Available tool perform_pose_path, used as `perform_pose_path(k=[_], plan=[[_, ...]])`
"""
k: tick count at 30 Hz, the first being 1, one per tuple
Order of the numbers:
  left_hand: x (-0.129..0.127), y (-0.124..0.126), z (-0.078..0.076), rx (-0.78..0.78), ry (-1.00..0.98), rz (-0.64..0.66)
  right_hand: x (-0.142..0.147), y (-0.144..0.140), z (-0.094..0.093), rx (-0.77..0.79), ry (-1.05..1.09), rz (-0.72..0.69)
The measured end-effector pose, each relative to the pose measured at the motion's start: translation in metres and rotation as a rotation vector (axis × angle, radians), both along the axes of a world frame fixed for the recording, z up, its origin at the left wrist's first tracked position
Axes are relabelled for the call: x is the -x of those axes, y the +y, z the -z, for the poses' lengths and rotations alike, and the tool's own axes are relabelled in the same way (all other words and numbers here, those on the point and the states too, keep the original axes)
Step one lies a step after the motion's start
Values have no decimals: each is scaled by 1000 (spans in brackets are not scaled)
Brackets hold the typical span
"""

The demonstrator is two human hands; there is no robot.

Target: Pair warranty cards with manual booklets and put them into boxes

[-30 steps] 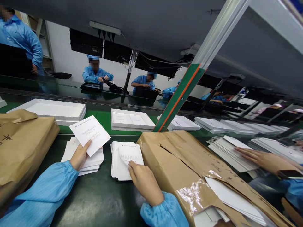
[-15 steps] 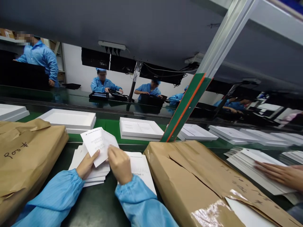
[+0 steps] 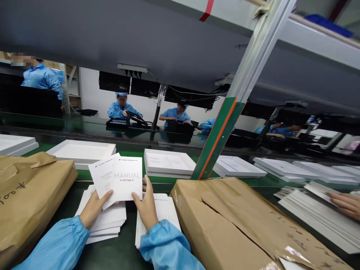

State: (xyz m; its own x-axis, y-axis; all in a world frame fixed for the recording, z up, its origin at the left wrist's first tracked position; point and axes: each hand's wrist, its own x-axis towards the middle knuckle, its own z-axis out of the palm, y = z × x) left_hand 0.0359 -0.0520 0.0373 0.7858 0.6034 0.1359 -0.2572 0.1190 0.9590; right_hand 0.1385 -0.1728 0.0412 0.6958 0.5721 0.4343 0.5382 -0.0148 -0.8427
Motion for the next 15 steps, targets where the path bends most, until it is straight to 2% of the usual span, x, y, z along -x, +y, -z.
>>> perform_pose_path(k=[3, 6, 11, 15], plan=[[2, 5, -7, -4, 32, 21, -5, -4, 1, 49, 483, -308], [2, 7, -7, 26, 90, 87, -4, -6, 1, 52, 660, -468], [2, 11, 1, -22, 136, 225, -7, -4, 7, -71, 689, -394], [2, 14, 6, -53, 109, 203, -12, -4, 12, -123, 699, -351]])
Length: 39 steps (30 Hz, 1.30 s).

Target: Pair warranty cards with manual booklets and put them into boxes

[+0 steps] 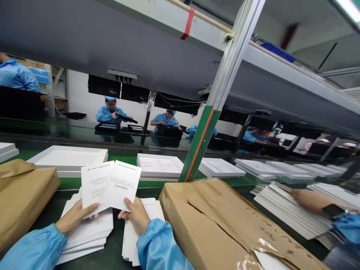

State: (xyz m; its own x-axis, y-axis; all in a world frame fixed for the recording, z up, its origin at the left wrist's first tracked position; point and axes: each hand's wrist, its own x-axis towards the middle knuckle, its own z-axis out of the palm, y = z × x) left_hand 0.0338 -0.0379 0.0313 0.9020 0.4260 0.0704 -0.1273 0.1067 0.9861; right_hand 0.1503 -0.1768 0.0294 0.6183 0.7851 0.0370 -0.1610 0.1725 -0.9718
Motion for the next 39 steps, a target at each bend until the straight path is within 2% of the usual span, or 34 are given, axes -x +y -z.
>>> perform_pose_path(k=[11, 17, 29, 39], plan=[[-2, -2, -1, 81, -45, -134, 1, -1, -1, -3, -75, -105], [-2, -1, -1, 73, -79, -84, 1, 1, -2, 19, -101, -88], [-9, 13, 16, -35, -110, -74, 3, 3, -3, 74, -126, -18], [-8, 12, 15, 57, -124, -84, 4, 5, -1, 146, -212, -1]])
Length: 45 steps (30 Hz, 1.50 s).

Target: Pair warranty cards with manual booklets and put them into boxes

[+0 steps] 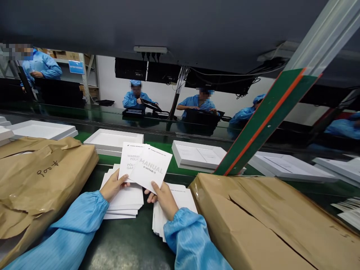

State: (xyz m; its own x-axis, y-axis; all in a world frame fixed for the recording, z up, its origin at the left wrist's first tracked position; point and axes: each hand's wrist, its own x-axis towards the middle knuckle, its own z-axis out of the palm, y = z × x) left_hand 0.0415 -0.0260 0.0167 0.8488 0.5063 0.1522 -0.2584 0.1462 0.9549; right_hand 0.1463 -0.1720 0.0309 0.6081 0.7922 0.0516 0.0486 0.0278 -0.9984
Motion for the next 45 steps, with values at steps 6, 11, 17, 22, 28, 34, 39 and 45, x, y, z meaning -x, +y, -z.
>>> perform_pose_path(k=[6, 11, 17, 22, 28, 34, 39, 45], plan=[[0, -1, -2, -2, 6, -4, 1, 0, 0, 7, -3, -3], [1, -2, -3, 15, 13, -8, 0, -2, -2, 4, 37, -15], [3, -3, -5, -64, 20, 7, 0, -2, -3, 0, 40, -18], [4, -6, -9, -152, 44, 14, 0, -2, -2, 4, 29, -17], [4, -7, -9, -177, 34, 22, 0, -1, -2, 6, 17, -26], [5, -8, -11, -173, 45, 17, 0, -1, -2, 11, 23, -21], [5, -8, -12, -177, 46, 15, 0, -2, -2, 3, 29, -28], [4, -9, -12, -158, 69, -11, 0, -2, -2, 1, 18, -44]])
